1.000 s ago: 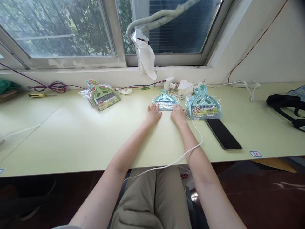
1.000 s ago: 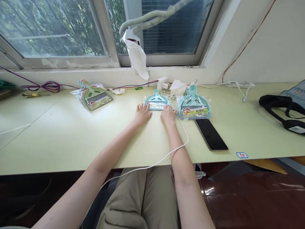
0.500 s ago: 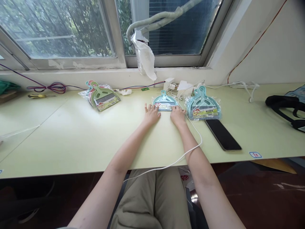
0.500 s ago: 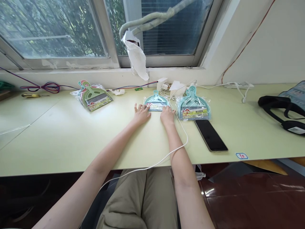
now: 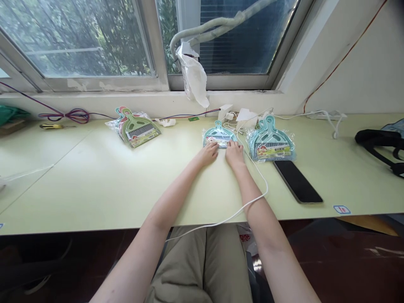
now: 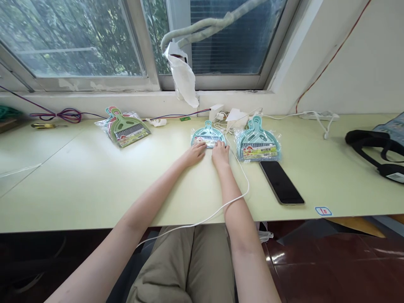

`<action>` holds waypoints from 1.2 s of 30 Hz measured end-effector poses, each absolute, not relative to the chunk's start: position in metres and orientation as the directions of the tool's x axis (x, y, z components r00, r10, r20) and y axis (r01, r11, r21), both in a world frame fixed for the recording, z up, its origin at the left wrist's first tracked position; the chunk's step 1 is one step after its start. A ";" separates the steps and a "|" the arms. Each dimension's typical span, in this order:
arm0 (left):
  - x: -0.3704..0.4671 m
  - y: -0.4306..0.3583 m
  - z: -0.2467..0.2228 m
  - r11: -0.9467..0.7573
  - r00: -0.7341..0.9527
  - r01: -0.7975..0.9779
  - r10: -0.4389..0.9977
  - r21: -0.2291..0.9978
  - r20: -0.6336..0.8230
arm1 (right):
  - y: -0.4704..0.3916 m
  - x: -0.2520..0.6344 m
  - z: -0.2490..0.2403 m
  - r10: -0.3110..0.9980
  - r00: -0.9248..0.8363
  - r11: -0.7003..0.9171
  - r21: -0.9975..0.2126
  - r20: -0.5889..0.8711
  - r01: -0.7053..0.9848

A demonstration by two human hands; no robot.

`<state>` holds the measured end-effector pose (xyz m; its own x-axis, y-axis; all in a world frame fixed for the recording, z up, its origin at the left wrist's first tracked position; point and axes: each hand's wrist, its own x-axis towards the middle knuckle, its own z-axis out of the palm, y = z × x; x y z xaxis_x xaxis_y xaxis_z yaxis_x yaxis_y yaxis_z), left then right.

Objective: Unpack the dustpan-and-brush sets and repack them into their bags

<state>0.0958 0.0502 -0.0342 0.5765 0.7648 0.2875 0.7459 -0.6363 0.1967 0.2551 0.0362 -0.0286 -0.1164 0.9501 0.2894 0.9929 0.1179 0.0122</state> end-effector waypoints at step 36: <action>0.107 0.038 -0.030 -0.245 0.191 0.944 0.952 0.221 0.241 | 0.045 0.235 -0.038 0.950 0.177 -0.089 -0.323 0.256 0.942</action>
